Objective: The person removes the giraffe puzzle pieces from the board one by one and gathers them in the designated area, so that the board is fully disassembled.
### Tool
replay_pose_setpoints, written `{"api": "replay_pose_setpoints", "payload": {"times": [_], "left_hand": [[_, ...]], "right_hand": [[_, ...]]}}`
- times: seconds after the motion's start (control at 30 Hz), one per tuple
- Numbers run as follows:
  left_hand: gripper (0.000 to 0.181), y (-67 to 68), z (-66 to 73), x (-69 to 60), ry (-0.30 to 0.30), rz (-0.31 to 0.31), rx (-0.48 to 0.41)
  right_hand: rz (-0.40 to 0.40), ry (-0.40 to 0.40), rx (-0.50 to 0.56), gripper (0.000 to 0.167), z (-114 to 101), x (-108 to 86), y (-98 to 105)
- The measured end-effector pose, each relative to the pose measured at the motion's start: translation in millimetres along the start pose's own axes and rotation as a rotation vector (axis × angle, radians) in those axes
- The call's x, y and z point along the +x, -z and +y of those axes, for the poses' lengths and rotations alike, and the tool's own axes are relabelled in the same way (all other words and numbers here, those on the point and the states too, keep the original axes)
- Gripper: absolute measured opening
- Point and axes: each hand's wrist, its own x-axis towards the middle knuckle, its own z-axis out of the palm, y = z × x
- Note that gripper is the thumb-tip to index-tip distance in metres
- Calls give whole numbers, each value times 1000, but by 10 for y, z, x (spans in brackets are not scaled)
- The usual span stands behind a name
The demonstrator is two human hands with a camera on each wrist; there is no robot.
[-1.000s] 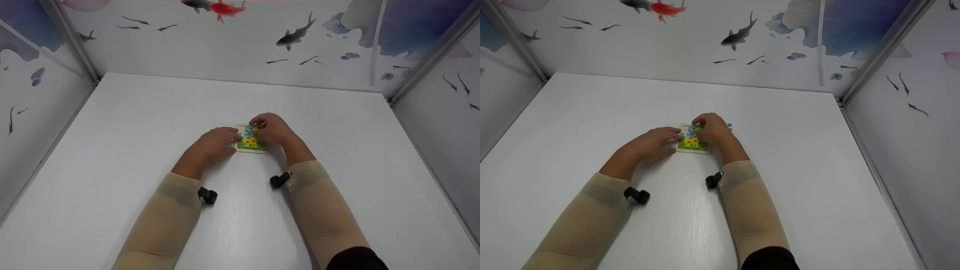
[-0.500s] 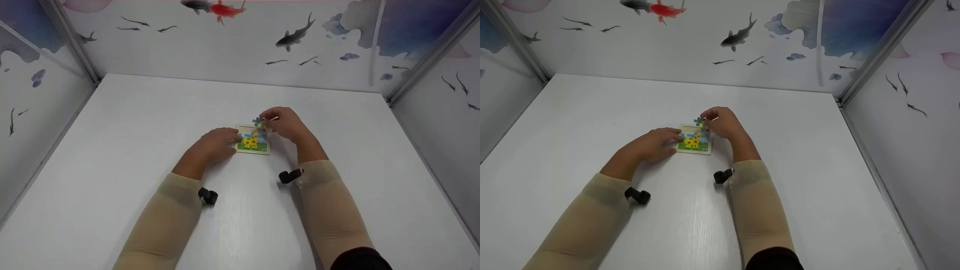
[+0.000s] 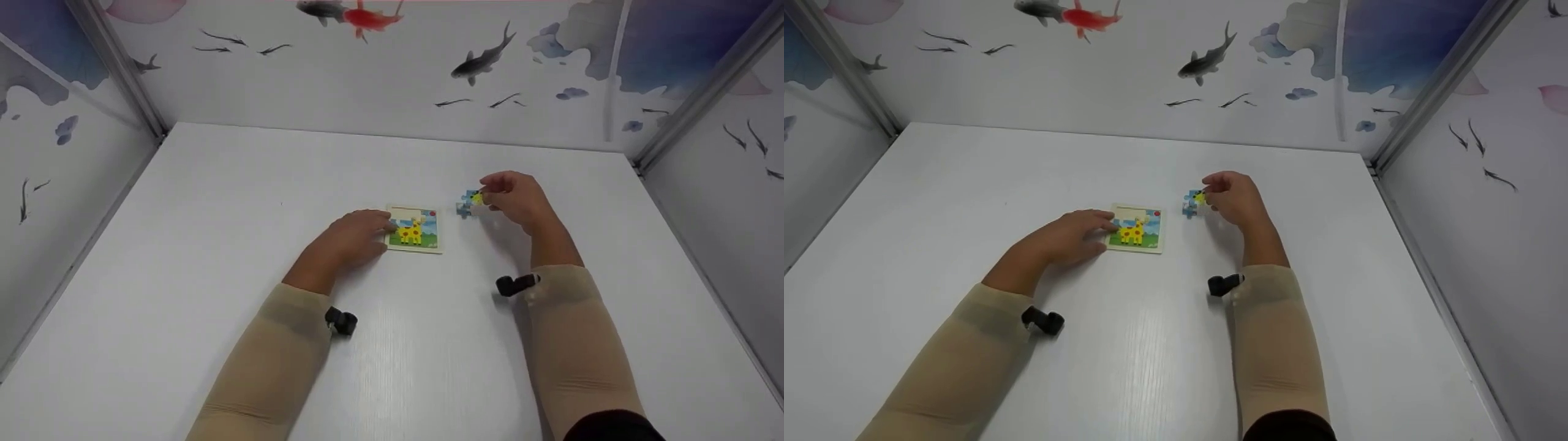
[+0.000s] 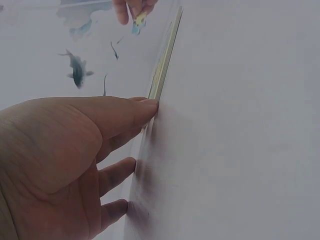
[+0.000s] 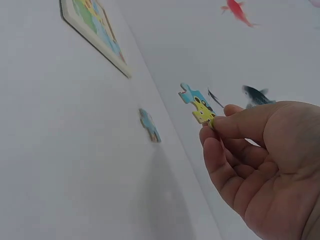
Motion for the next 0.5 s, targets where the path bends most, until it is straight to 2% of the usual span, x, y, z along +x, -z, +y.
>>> {"api": "replay_pose_setpoints", "payload": {"times": [0.2,0.5], "left_hand": [[50,3,25,-10,17,-2,-9],[49,11,24,-19,15,1,-17]], "right_hand": [[17,-57,29,40,200,6,180],[2,-112,-3,41,375,26,260]]}}
